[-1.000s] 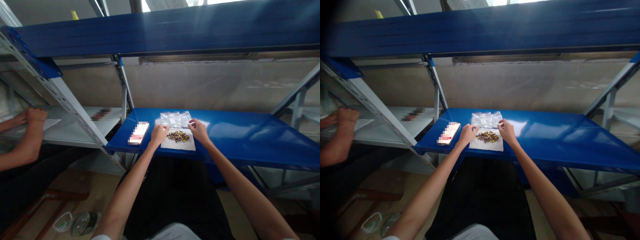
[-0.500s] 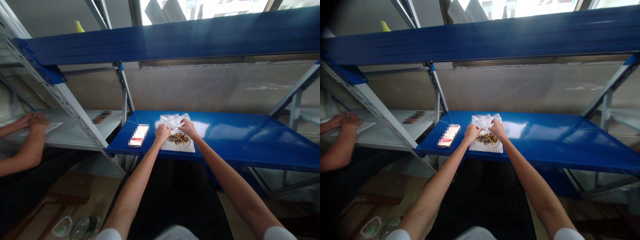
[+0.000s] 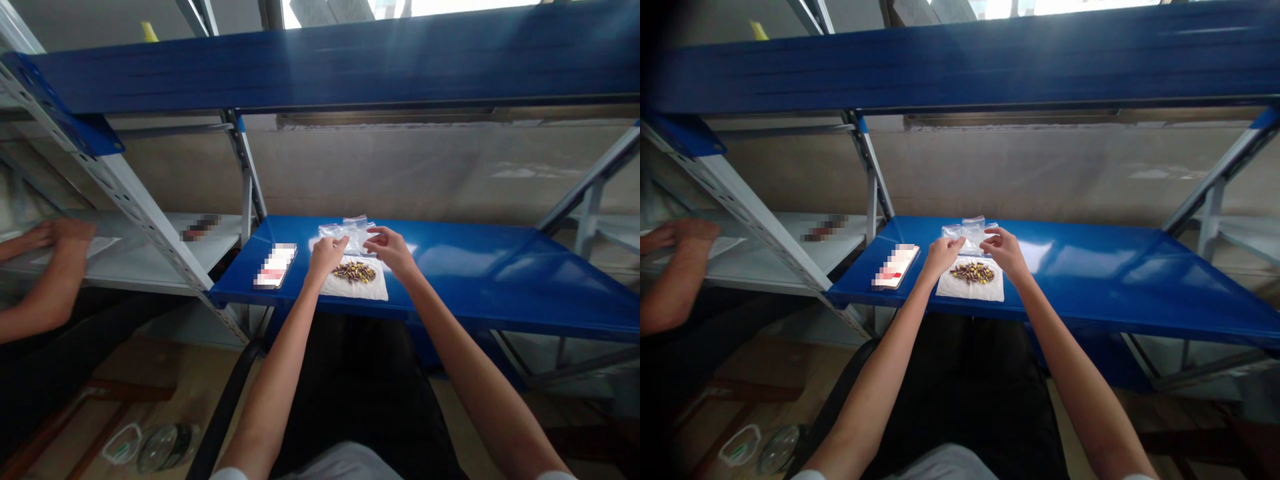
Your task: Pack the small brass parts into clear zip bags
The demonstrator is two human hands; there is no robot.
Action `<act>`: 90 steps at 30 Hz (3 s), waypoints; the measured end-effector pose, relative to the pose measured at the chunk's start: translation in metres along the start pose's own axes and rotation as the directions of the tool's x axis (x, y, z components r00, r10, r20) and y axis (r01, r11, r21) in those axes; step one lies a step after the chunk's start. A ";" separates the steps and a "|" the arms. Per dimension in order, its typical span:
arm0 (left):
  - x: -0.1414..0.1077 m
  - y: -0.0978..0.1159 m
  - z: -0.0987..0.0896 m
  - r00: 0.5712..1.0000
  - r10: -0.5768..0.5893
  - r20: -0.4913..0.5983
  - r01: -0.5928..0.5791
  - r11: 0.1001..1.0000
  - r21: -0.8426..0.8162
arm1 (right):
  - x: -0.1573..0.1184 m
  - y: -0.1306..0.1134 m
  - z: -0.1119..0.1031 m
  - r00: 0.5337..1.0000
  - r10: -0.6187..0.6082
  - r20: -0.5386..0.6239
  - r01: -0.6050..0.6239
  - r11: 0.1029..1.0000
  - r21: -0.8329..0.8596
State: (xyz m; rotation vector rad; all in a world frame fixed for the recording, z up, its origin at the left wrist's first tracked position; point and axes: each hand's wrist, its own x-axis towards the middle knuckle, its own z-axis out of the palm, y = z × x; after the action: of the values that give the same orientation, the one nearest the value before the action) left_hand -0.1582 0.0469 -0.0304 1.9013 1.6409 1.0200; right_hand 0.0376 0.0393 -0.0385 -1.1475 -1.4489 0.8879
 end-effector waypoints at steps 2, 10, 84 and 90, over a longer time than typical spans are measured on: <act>-0.006 0.002 -0.002 0.996 0.005 0.089 0.013 0.980 -0.198 | -0.010 -0.008 -0.003 0.998 0.021 0.066 -0.023 0.999 0.025; -0.056 -0.013 -0.013 0.937 0.162 0.311 0.002 0.883 -0.469 | -0.037 -0.042 -0.016 0.926 0.102 0.363 -0.145 0.985 0.094; -0.073 -0.002 -0.004 0.917 0.398 -0.041 -0.396 0.917 0.046 | -0.040 0.007 -0.027 0.989 -0.027 0.145 0.131 0.617 -0.776; -0.074 -0.007 -0.008 0.932 0.361 -0.045 -0.363 0.931 -0.048 | -0.041 0.027 -0.023 0.984 -0.012 0.180 0.148 0.621 -0.770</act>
State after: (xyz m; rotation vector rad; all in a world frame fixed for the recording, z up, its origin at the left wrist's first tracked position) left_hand -0.1716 -0.0245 -0.0488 2.2097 1.2878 1.2318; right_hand 0.0658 0.0063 -0.0706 -1.6467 -2.1053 0.2340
